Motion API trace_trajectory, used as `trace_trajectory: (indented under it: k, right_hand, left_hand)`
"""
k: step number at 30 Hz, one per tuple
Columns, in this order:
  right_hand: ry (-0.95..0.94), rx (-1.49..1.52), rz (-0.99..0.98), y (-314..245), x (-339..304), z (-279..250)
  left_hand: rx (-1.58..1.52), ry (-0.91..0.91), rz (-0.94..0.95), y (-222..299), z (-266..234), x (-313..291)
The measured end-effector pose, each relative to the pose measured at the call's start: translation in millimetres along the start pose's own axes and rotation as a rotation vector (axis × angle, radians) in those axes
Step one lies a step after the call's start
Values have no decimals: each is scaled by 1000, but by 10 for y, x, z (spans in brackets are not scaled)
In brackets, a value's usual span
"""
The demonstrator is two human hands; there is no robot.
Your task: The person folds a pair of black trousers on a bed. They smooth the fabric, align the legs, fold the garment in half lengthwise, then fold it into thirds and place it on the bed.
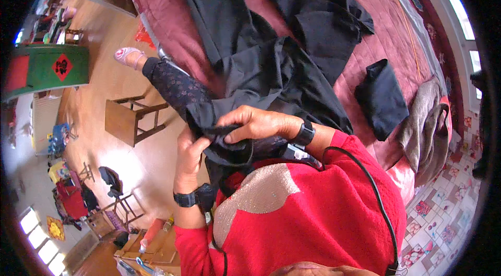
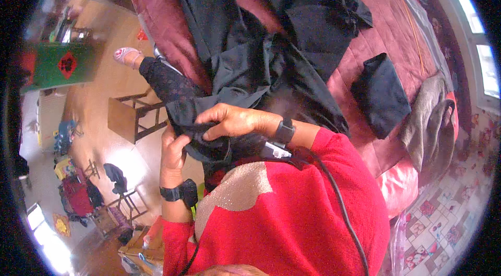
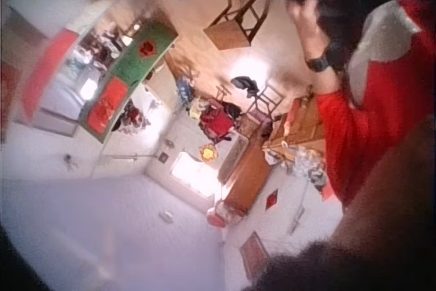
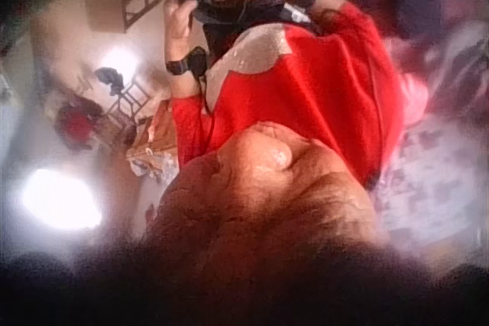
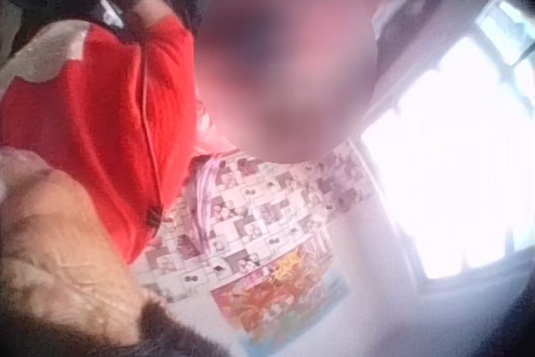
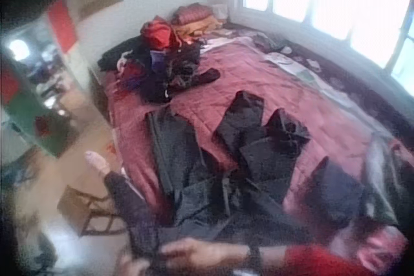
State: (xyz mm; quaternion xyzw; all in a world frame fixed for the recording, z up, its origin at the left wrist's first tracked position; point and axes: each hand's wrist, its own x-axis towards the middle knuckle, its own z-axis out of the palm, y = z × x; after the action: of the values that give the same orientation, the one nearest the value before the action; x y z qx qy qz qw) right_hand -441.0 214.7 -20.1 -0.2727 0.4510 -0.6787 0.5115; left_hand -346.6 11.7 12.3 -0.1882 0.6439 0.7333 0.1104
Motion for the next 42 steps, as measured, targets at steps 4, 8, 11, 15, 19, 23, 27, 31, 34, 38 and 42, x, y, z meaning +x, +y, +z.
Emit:
trace_trajectory:
  k: [4,8,11,15,19,23,27,31,34,38,42]
  right_hand:
    - [-21,101,-51,-1,-69,7]
    - [245,229,-55,96,-277,-326]
    - [655,56,-43,245,-415,-747]
    - [1060,-69,-33,423,-620,-1208]
    - [1194,-274,-17,473,-623,-1470]
    - [1150,-284,-115,416,-356,-1665]
    - [1206,-183,-19,333,3,-1874]
    - [1287,-74,-51,215,226,-2058]
    - [1266,-48,-61,105,452,-2124]
    - [1191,-56,-121,-22,828,-2171]
    - [1166,-104,-155,-86,1205,-2308]
  left_hand:
    - [-32,47,-68,-82,-158,-121]
    - [-203,283,62,56,-432,-173]
    - [-374,492,105,241,-571,-311]
    - [-104,678,299,406,-644,-667]
    - [451,847,520,347,-760,-804]
    - [162,690,320,278,-958,-835]
    - [-451,467,59,179,-941,-766]
    - [92,188,139,70,-784,-289]
    - [656,40,421,-62,-621,230]
    - [1046,176,644,-342,-344,833]
    - [1113,180,627,-444,-332,1180]
